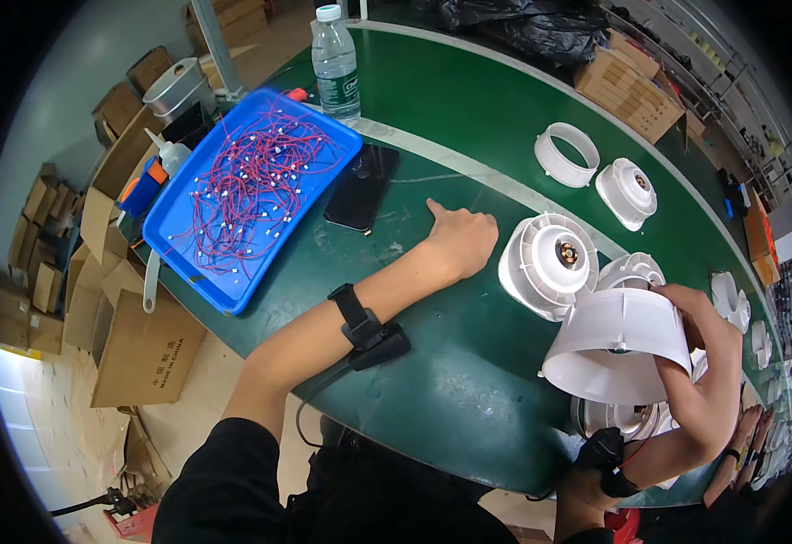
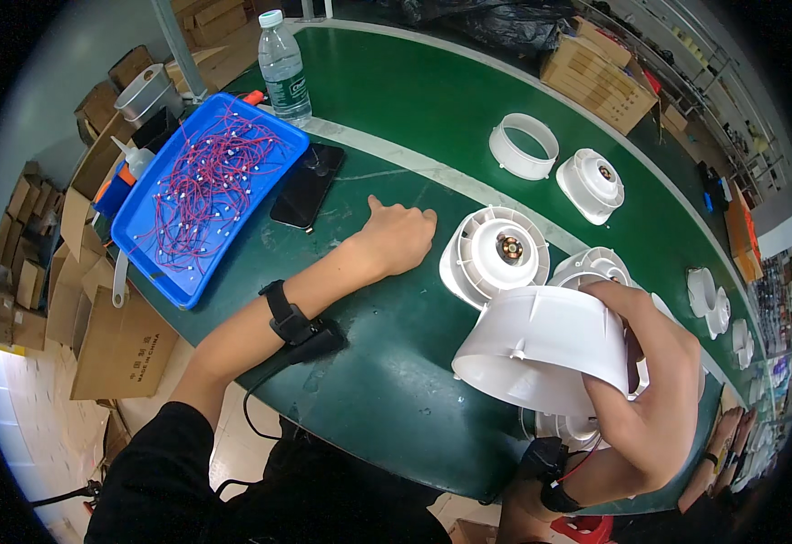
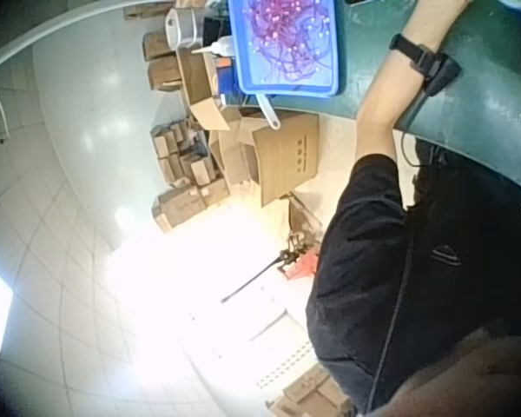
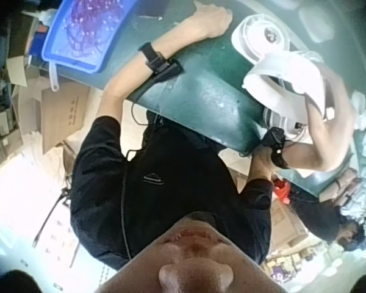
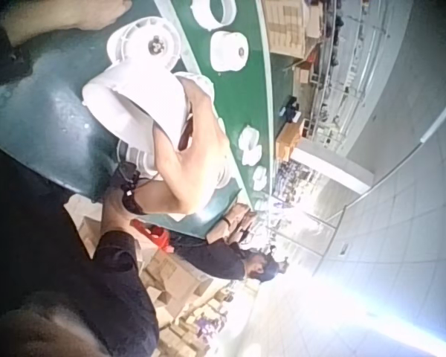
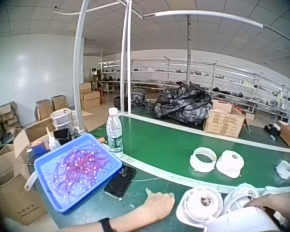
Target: The person assembles white plastic light fixture components on a green workbench. They pick up a base unit with a bulb socket and attach a cylindrical outer casing, then place the finished unit on a cardboard box. The person repeats this process for multiple units, occasionally moving between the workbench and the box.
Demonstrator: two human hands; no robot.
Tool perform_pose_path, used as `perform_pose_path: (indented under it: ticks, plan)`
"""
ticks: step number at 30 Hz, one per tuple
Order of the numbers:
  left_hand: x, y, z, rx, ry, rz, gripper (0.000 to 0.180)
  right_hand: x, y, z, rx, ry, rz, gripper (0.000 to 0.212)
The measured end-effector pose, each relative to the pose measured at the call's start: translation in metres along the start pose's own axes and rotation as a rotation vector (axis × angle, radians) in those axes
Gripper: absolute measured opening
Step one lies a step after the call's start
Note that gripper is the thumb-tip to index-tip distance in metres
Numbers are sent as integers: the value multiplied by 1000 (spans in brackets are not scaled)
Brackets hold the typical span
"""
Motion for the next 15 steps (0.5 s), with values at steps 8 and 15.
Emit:
perform_pose_path:
  ticks: [8,15]
  plan:
    - [-10,6,-21,-53,14,-157,41,0,0,1,-25,-5,24,42]
    - [-55,16,-30,-172,115,-405,76,-6,2,-3,-83,25,69,45]
Point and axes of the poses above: each hand's wrist, its own y-axis away from the middle knuckle, its own z-axis out of the palm, x = y × z, the point moved 5 cm from there along -y, towards the middle knuckle, and after that the axes turned 12 degrees about z, right-handed, at the moved point
